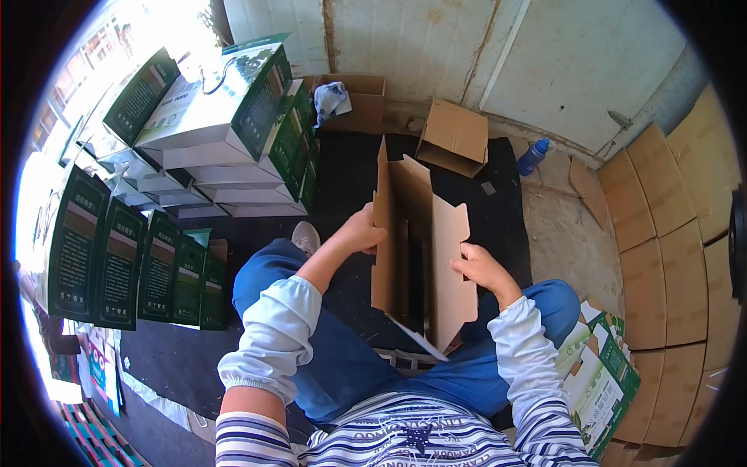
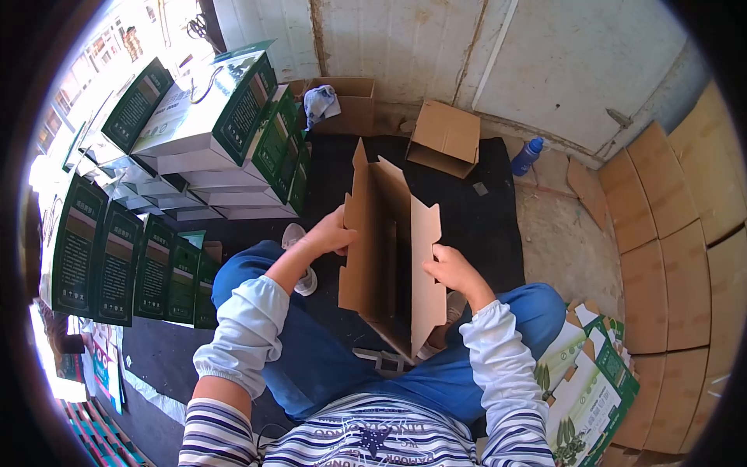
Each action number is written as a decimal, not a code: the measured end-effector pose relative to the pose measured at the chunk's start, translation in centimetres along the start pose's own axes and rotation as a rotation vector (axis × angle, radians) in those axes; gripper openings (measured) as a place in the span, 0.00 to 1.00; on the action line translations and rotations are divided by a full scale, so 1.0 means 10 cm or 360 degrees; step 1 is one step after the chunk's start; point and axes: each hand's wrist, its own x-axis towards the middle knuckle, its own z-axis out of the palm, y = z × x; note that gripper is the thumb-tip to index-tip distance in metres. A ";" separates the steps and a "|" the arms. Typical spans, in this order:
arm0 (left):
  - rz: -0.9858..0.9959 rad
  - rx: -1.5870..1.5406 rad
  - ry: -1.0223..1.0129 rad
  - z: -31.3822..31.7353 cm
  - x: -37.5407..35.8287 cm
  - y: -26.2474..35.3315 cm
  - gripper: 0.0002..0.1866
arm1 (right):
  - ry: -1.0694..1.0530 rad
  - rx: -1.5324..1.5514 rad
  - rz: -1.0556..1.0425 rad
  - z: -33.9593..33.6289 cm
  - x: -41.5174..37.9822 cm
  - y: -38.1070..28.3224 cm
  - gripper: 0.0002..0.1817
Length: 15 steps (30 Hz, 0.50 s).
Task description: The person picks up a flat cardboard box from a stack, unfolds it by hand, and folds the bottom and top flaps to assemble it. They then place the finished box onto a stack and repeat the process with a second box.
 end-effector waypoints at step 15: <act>0.0392 0.1258 0.0124 0.36 -0.39 0.28 0.43 | 0.0346 -0.0384 -0.0220 -0.62 0.57 0.05 0.11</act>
